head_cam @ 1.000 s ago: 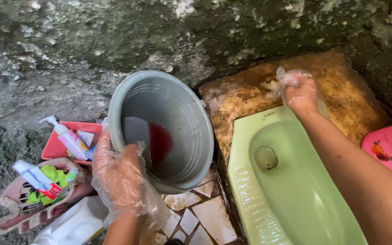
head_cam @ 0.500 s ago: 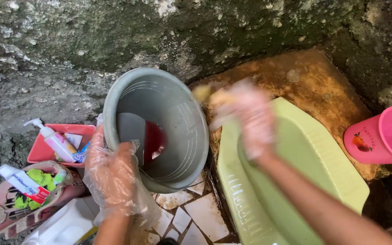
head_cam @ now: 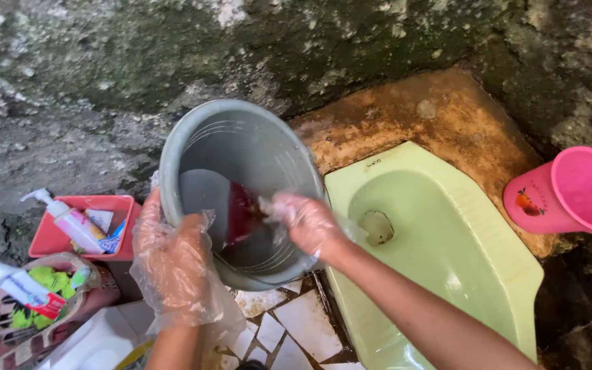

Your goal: The person squats beside a green squat toilet and repeatedly scrubs its surface with a brush dipped in red liquid from a grey bucket. They rinse the brush in a pink cup and continue scrubbing the bowl and surrounding tiles.

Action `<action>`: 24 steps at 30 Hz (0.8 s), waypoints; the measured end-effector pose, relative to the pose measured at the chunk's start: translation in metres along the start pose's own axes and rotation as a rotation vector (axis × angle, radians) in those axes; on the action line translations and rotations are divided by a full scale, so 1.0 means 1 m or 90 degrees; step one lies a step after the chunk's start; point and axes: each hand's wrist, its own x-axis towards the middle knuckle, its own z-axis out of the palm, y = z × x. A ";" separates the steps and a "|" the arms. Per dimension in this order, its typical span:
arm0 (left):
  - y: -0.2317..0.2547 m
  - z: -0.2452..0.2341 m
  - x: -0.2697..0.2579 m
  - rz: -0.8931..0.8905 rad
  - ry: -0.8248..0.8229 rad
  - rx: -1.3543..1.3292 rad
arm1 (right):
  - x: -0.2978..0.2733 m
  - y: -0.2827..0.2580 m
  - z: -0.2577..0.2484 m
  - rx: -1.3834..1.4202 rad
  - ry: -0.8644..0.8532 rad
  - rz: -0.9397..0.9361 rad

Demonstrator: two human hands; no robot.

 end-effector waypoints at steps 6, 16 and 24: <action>0.000 0.007 -0.004 -0.030 0.026 -0.039 | -0.007 -0.096 -0.082 0.279 -0.016 -0.312; -0.001 0.010 -0.003 0.012 0.011 -0.042 | 0.049 0.005 -0.284 -0.022 0.345 -0.024; 0.001 0.013 -0.001 -0.023 0.024 -0.019 | 0.101 0.007 -0.291 0.653 0.336 0.061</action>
